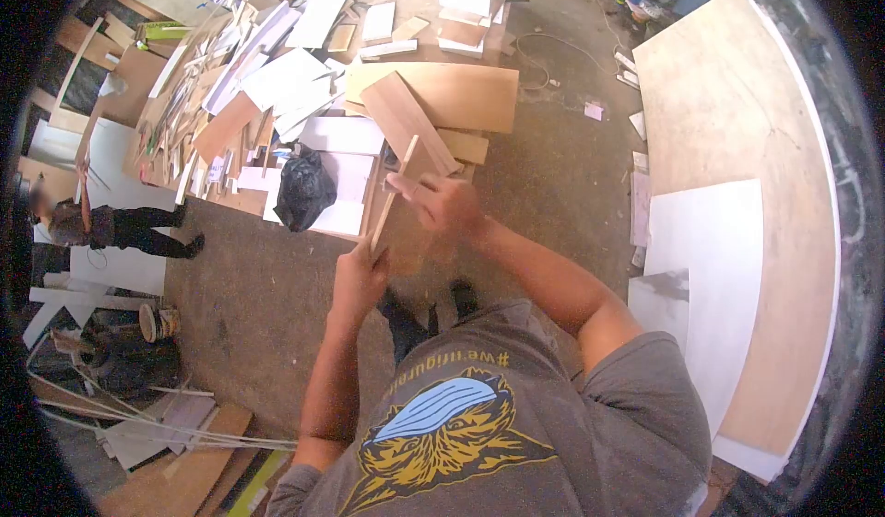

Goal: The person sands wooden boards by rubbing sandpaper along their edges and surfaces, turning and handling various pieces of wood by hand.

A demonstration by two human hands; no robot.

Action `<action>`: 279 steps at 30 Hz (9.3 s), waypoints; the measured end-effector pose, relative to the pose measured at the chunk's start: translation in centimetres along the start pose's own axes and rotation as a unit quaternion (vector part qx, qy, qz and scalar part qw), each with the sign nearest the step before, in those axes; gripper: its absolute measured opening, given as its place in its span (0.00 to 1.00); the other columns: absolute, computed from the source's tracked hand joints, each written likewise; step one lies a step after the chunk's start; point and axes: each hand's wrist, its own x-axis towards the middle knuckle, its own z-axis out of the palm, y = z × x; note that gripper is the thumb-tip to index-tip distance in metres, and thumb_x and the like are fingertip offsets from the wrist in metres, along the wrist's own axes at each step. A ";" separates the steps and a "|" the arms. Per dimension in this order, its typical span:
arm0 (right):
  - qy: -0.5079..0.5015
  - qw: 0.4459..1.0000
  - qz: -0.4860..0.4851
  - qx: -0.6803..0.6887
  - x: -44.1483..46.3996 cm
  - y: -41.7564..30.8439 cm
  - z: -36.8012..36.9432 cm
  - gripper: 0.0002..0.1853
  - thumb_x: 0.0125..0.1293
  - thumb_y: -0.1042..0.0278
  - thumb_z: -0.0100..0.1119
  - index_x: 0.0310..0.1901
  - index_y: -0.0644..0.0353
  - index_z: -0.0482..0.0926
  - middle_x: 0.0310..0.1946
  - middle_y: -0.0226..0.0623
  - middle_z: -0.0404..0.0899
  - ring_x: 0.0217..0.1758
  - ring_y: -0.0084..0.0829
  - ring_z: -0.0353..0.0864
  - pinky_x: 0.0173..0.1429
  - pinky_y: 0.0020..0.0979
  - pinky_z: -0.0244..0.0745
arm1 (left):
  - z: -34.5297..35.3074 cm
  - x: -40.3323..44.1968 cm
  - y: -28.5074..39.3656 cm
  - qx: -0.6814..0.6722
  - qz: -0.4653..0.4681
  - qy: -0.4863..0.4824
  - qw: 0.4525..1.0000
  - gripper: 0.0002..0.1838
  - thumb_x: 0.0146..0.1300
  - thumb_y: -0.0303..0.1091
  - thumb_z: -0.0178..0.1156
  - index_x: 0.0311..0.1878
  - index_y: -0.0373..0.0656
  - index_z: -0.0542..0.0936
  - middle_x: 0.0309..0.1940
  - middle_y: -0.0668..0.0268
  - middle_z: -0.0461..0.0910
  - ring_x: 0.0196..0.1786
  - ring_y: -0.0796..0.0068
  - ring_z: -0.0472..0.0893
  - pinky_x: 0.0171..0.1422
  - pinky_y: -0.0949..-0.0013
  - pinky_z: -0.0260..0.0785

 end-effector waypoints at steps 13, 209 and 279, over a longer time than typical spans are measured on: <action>0.024 0.999 0.043 0.023 1.1 -1.3 0.1 0.22 0.71 0.68 0.62 0.66 0.45 0.82 0.32 0.43 0.83 0.30 0.47 0.85 0.34 0.44 0.80 | -0.6 -0.2 0.2 0.005 -0.020 0.004 1.000 0.30 0.63 0.30 0.66 0.71 0.47 0.77 0.38 0.40 0.85 0.44 0.39 0.86 0.50 0.49 0.79; -0.068 0.949 0.223 -0.209 5.0 -4.0 -4.0 0.10 0.68 0.57 0.62 0.44 0.41 0.92 0.35 0.38 0.87 0.35 0.45 0.88 0.40 0.46 0.83 | 4.6 0.9 -6.3 -0.050 0.143 0.047 0.987 0.17 0.71 0.39 0.62 0.61 0.53 0.85 0.34 0.46 0.84 0.38 0.38 0.84 0.41 0.42 0.76; -0.079 0.943 0.241 -0.216 6.3 -0.2 -5.0 0.13 0.68 0.53 0.59 0.40 0.47 0.91 0.39 0.43 0.88 0.43 0.48 0.89 0.49 0.51 0.82 | 4.6 1.0 -6.0 -0.029 0.144 0.057 0.987 0.10 0.71 0.38 0.63 0.50 0.47 0.86 0.33 0.45 0.84 0.39 0.37 0.83 0.40 0.43 0.75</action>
